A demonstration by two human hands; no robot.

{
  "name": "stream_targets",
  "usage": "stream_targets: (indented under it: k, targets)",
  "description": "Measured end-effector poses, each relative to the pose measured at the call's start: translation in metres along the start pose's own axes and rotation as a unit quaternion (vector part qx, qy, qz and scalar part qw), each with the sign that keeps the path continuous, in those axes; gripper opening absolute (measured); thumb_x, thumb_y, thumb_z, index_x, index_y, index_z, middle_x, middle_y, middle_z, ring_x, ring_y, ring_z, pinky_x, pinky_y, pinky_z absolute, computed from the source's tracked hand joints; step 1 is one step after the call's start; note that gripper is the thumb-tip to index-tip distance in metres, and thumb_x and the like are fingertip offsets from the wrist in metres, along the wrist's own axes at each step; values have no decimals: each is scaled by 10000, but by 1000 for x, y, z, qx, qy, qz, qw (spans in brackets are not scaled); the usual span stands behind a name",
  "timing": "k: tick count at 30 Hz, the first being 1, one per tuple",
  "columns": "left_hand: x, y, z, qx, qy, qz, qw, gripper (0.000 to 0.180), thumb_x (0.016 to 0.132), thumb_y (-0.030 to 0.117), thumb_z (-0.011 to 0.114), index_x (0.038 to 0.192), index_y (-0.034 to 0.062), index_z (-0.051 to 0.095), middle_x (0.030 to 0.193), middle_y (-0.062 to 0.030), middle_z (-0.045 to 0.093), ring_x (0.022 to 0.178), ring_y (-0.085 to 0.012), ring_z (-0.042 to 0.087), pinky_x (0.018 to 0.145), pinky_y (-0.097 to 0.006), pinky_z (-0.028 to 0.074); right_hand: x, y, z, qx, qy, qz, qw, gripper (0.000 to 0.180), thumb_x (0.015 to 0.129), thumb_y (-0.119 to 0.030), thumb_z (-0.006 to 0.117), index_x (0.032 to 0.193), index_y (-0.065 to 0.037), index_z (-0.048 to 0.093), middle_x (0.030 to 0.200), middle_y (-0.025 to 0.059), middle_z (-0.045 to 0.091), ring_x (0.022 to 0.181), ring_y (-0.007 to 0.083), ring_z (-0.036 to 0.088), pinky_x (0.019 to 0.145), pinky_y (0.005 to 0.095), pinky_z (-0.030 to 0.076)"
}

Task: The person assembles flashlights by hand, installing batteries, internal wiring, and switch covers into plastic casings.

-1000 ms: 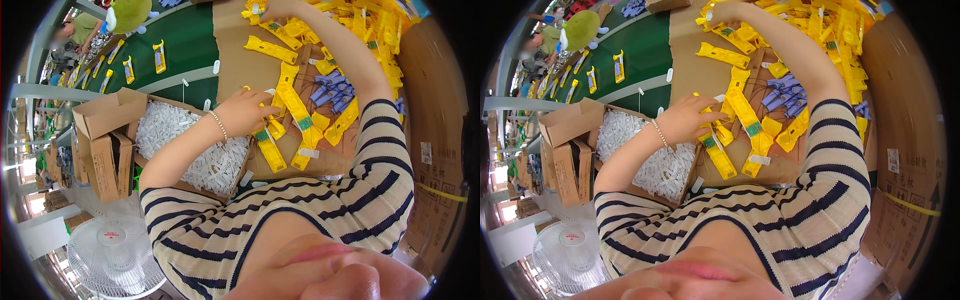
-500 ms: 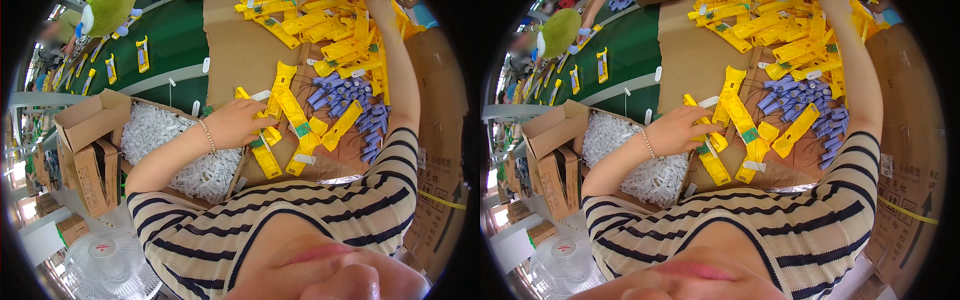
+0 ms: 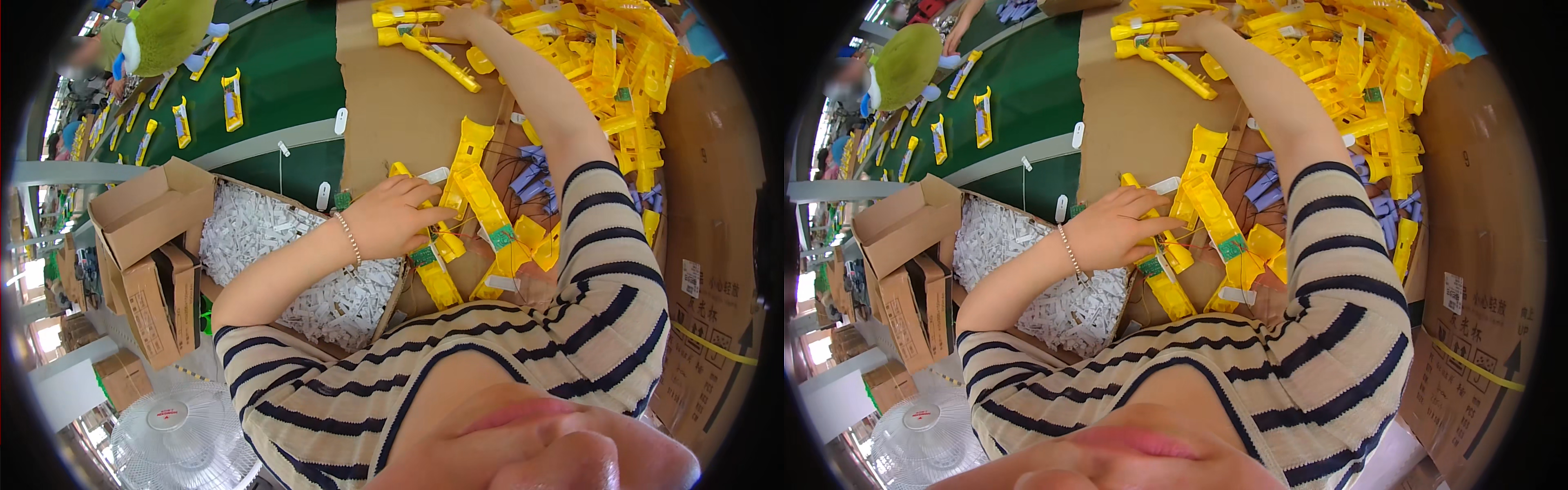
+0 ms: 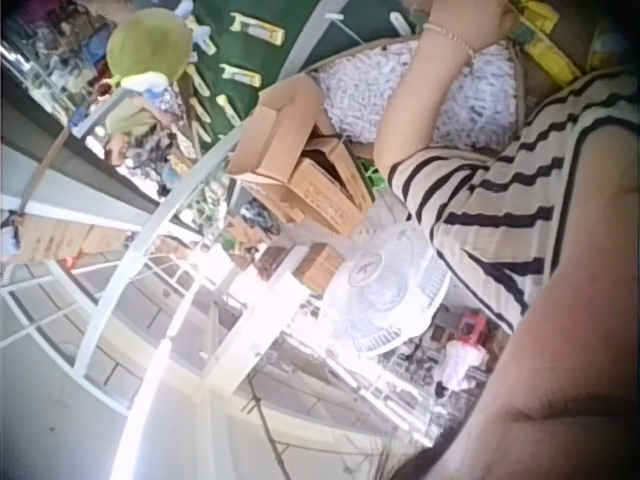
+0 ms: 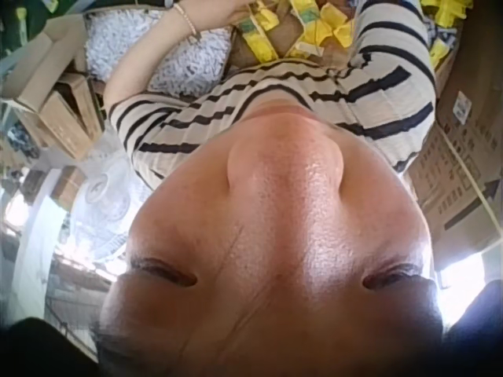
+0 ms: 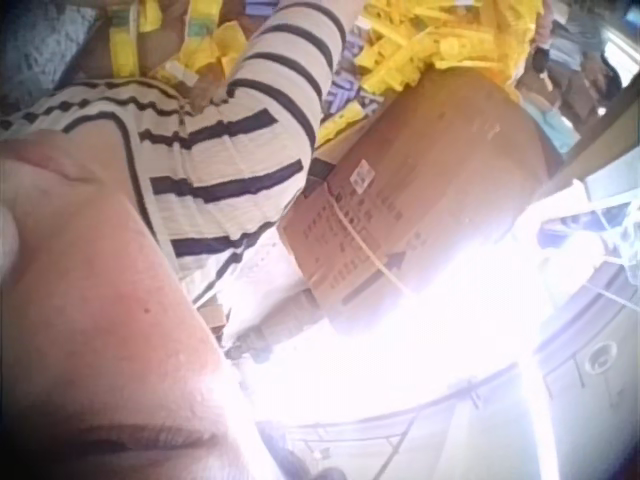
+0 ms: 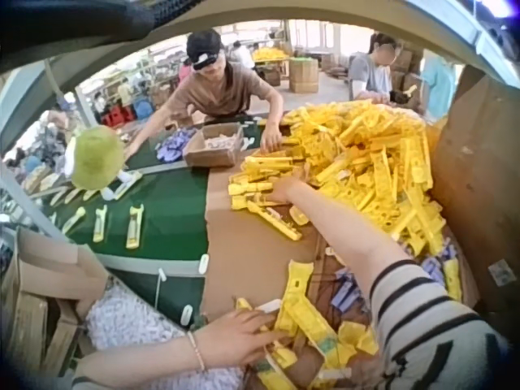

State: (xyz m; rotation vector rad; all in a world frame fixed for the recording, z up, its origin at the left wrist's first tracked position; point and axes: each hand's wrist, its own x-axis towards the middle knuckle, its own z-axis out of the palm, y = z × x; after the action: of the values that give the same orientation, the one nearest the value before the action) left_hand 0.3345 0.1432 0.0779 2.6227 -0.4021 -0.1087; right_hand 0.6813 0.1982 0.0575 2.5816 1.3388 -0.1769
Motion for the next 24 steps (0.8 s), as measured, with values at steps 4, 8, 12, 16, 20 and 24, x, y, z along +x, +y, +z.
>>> stream_targets:
  k: [4,8,12,16,20,24]
  targets:
    - [11,-3,-3,7,-16,26,1000,541,693,165,729,1203,179,548,1214,-110,491,1151,-285,472,994,-411,363,-48,8,6,139,-10,-108,984,660,786,-547,588,1294,-136,497,1228,163,560,1047,339,578,912,413,445]
    - [24,1,-4,30,-19,50,998,535,688,158,723,1195,169,552,1207,-111,499,1146,-284,476,988,-406,370,-77,25,34,117,2,-283,952,641,819,-531,554,1303,-116,483,1388,171,395,1187,359,458,1018,437,350]
    - [15,1,-4,35,0,59,998,506,727,204,689,1212,191,543,1189,-117,516,1158,-285,469,982,-423,368,-148,-8,16,74,-58,-344,934,577,846,-478,547,1288,-110,509,1442,123,340,1218,362,418,1037,430,336]
    - [20,-8,-28,26,27,54,998,532,723,199,699,1231,202,541,1197,-121,506,1152,-301,466,966,-440,378,-143,29,-17,160,-112,-443,875,541,841,-442,555,1303,-164,516,1388,112,438,1145,293,505,979,367,382]
    - [-20,-41,-22,103,72,-184,975,671,726,294,724,1338,264,451,1354,-185,393,1241,-378,392,1035,-445,332,-86,19,-98,257,2,-67,964,456,824,-345,582,1225,-129,569,1225,138,550,1075,301,553,904,387,437]
    - [44,-63,-20,89,0,-195,977,722,760,414,701,1390,291,371,1437,-230,259,1305,-414,299,1082,-442,280,25,244,-23,3,204,112,972,579,861,-510,514,1272,-102,533,1173,162,602,1043,310,592,871,434,459]
